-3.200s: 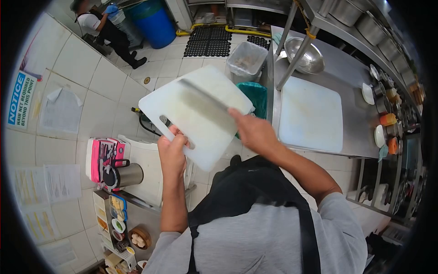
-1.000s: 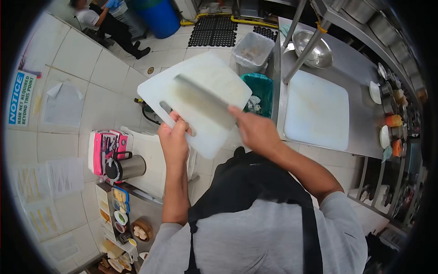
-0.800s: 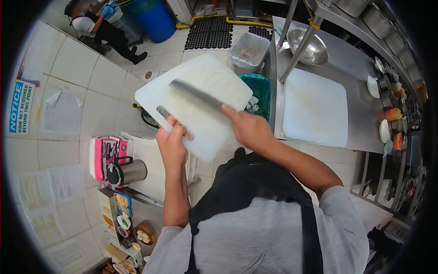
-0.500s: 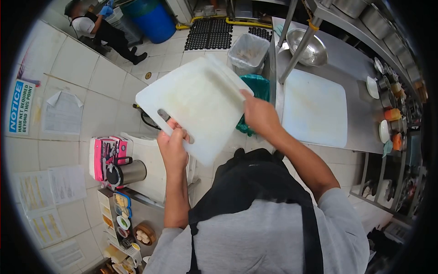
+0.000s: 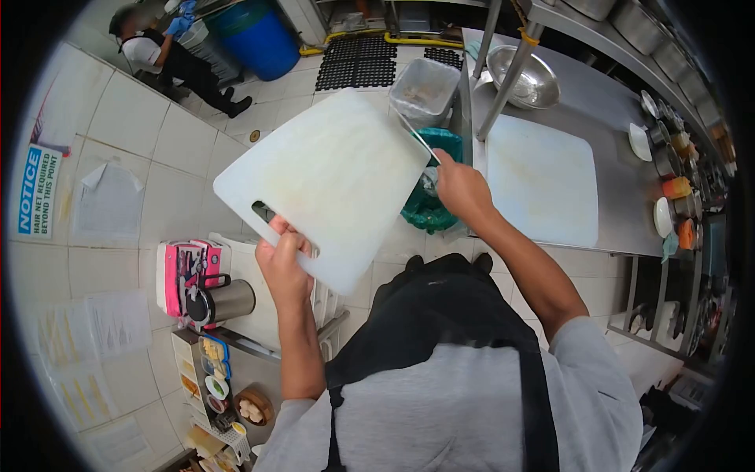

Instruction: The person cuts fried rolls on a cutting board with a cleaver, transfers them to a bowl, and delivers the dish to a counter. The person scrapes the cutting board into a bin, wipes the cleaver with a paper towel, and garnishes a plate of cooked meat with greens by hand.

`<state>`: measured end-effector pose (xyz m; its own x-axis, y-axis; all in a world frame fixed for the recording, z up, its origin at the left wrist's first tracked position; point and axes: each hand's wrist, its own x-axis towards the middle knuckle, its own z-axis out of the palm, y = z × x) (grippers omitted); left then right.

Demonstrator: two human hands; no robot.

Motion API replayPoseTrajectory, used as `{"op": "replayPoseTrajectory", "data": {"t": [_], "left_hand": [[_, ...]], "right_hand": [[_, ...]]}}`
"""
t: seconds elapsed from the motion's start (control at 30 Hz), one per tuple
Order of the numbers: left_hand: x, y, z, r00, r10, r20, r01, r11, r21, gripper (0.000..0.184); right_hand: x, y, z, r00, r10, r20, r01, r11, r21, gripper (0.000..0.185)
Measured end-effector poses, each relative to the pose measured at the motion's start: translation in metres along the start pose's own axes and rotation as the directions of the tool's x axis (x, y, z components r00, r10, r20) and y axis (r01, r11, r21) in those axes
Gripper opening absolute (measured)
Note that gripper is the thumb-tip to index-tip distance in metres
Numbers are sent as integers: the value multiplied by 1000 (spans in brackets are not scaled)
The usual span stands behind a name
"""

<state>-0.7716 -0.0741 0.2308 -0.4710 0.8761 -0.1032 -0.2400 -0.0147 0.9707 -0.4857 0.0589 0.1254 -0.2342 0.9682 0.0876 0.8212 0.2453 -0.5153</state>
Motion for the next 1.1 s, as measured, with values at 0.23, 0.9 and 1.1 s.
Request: {"op": "replayPoseTrajectory", "data": {"t": [0.23, 0.9, 1.1], "left_hand": [[25, -5, 8, 998, 58, -30, -58, 998, -20, 22], [22, 19, -15, 990, 125, -65, -127, 992, -24, 29], [16, 21, -22, 988, 145, -50, -147, 988, -43, 19]], "right_hand": [[-70, -70, -36, 917, -399, 14, 396, 911, 113, 47], [-58, -22, -3, 930, -363, -61, 366, 930, 44, 41], [1, 44, -6, 995, -39, 89, 53, 986, -158, 38]]}}
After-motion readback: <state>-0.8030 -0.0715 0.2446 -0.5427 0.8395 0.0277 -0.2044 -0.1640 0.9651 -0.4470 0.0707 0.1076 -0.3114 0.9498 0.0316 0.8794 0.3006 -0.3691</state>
